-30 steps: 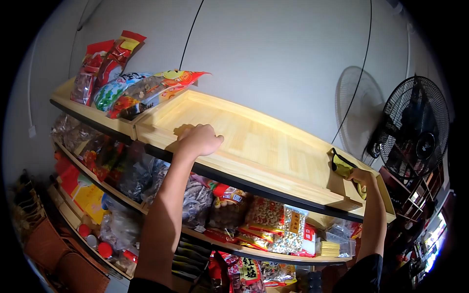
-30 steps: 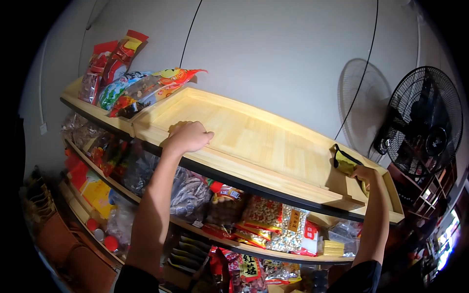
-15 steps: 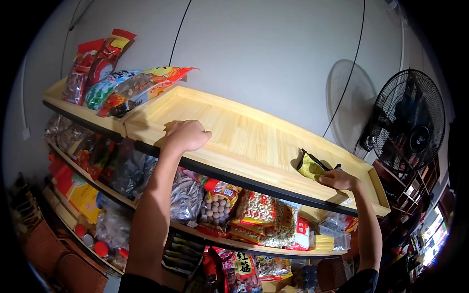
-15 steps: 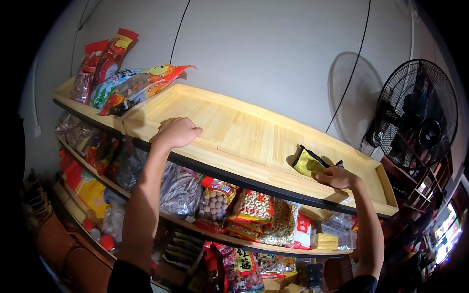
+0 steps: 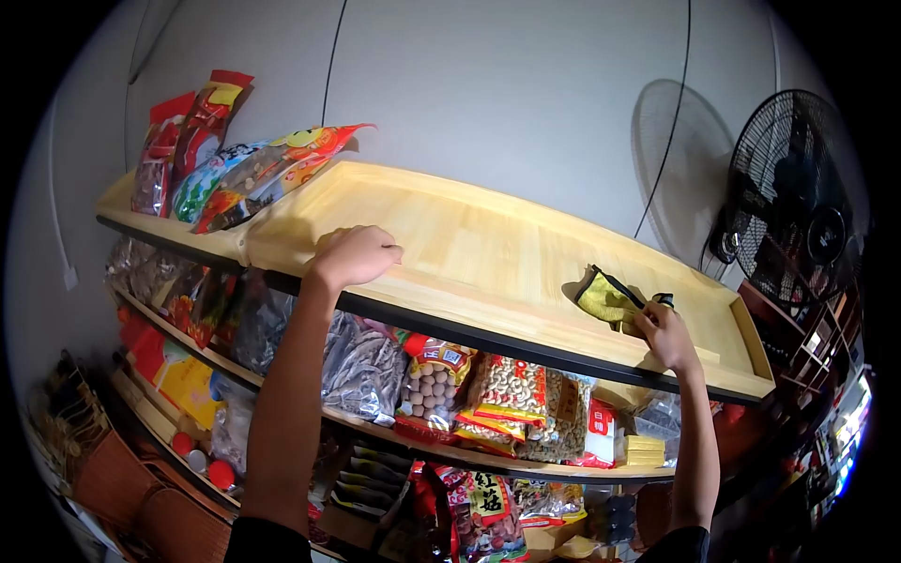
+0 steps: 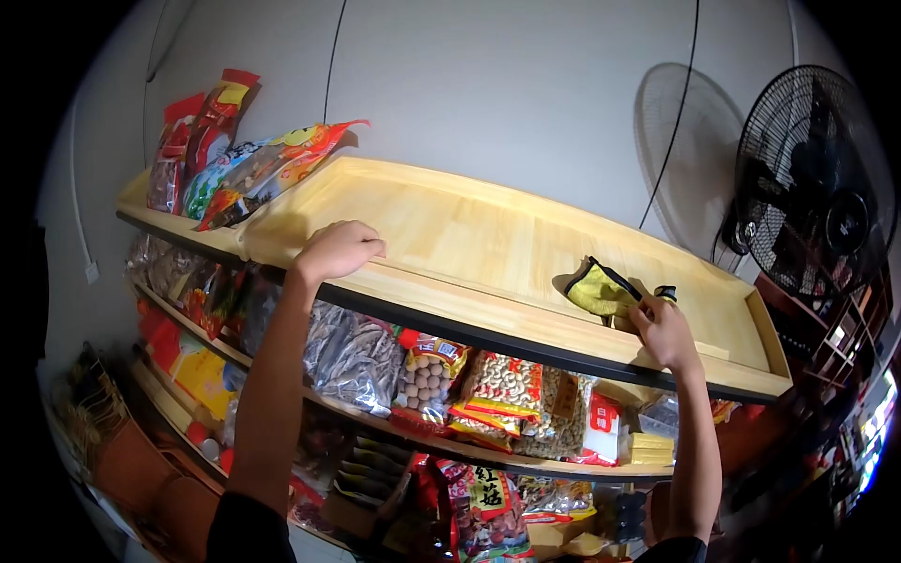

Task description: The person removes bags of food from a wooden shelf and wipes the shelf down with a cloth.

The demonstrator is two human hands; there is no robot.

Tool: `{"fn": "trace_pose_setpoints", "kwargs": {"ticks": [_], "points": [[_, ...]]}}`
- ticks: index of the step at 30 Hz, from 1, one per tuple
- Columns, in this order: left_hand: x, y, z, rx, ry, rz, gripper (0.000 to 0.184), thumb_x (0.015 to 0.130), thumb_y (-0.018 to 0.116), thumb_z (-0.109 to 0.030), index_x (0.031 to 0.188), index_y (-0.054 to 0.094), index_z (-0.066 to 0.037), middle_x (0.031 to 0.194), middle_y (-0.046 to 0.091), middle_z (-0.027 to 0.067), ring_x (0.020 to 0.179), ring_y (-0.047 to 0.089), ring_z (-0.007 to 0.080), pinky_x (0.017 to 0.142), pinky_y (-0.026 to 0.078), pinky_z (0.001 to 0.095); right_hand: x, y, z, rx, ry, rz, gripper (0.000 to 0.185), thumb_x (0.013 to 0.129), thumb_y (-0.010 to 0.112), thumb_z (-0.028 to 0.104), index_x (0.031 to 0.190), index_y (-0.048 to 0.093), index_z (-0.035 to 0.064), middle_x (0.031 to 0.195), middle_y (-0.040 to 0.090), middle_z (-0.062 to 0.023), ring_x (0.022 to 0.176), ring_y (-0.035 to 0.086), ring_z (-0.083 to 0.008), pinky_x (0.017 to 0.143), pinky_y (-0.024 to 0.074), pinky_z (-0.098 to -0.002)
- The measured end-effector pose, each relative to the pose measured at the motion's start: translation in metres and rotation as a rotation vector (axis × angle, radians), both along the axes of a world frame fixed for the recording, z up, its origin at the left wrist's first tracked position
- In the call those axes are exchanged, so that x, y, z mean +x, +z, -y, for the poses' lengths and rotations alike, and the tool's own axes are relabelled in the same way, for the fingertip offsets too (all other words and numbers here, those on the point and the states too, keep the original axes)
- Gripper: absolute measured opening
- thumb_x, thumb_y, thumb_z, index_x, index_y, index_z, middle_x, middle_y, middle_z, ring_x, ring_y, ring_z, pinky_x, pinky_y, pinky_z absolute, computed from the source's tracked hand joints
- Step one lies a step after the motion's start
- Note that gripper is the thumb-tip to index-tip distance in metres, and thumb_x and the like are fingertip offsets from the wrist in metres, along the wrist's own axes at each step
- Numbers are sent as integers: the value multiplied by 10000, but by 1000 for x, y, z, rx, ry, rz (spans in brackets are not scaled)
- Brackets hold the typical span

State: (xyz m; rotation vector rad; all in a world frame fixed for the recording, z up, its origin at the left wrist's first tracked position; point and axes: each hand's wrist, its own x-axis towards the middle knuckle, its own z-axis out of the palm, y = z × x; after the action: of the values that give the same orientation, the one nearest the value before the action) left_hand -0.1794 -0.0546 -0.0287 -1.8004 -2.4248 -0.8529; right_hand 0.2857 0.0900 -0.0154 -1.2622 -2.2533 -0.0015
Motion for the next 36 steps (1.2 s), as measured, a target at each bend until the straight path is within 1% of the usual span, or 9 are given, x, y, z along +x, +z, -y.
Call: {"fn": "trace_pose_setpoints", "kwargs": {"ticks": [2, 9, 13, 21, 23, 26, 30, 32, 36], "points": [[-6, -8, -8, 150, -59, -60, 232, 854, 570, -245, 872, 719, -68, 885, 684, 113, 855, 650, 282, 758, 489, 363, 4, -4, -5, 32, 36, 33, 360, 904, 569, 345, 924, 641, -7, 916, 659, -238, 867, 623, -405, 765, 475, -452], [-6, -11, -3, 351, -191, -58, 198, 845, 574, -215, 860, 689, -54, 875, 667, 155, 826, 636, 339, 751, 499, 395, 4, 5, 8, -138, 81, 89, 354, 958, 516, 367, 1149, 629, 90, 1132, 653, -187, 1051, 610, -364, 922, 468, -420], [-6, -10, -5, 262, -210, -137, 238, 854, 567, -252, 887, 703, -60, 892, 672, 162, 854, 637, 340, 772, 497, 389, 10, -8, 4, 202, 215, 95, 317, 958, 526, 347, 1200, 601, 158, 1254, 568, -121, 1141, 557, -348, 954, 450, -414], [37, 0, -23, -94, -246, -122, 455, 958, 501, -396, 1046, 688, 10, 1127, 650, 177, 1072, 609, 308, 940, 452, 394, 10, -2, 6, -26, 267, 50, 363, 973, 496, 347, 1061, 688, 52, 959, 666, -212, 925, 622, -391, 841, 483, -445], [45, -5, -39, -36, -437, -331, 319, 961, 481, -238, 1080, 692, -31, 1071, 655, 164, 1057, 601, 306, 931, 461, 341, 11, -4, 3, -29, 227, 79, 401, 971, 474, 384, 1114, 677, 69, 1053, 661, -203, 992, 617, -380, 876, 479, -442], [78, 0, -35, -38, -355, -207, 403, 946, 506, -368, 1017, 686, -14, 1093, 642, 187, 1054, 595, 332, 913, 454, 370, 10, 0, 11, -47, 162, 115, 453, 966, 420, 406, 1184, 648, 81, 1230, 605, -207, 1151, 574, -362, 1000, 443, -442], [86, -1, -27, -31, -334, -193, 351, 937, 522, -330, 957, 684, -19, 1015, 642, 164, 978, 601, 321, 850, 467, 374, 12, -8, 3, 16, 220, 70, 414, 966, 440, 395, 1139, 669, 96, 1070, 629, -181, 1071, 601, -350, 947, 462, -435], [94, -4, -23, 182, -236, -216, 296, 930, 541, -280, 910, 673, -16, 923, 618, 154, 893, 600, 306, 796, 471, 377, 13, -9, -1, -8, 239, 73, 422, 962, 435, 396, 1133, 670, 90, 1126, 623, -190, 1108, 588, -347, 970, 455, -441], [92, -3, -24, 183, -284, -193, 235, 905, 581, -228, 901, 667, -9, 864, 595, 145, 848, 592, 293, 769, 470, 373, 16, -8, 3, 85, 246, 68, 418, 952, 436, 399, 1089, 686, 93, 1169, 623, -192, 1132, 578, -336, 991, 447, -455]]}}
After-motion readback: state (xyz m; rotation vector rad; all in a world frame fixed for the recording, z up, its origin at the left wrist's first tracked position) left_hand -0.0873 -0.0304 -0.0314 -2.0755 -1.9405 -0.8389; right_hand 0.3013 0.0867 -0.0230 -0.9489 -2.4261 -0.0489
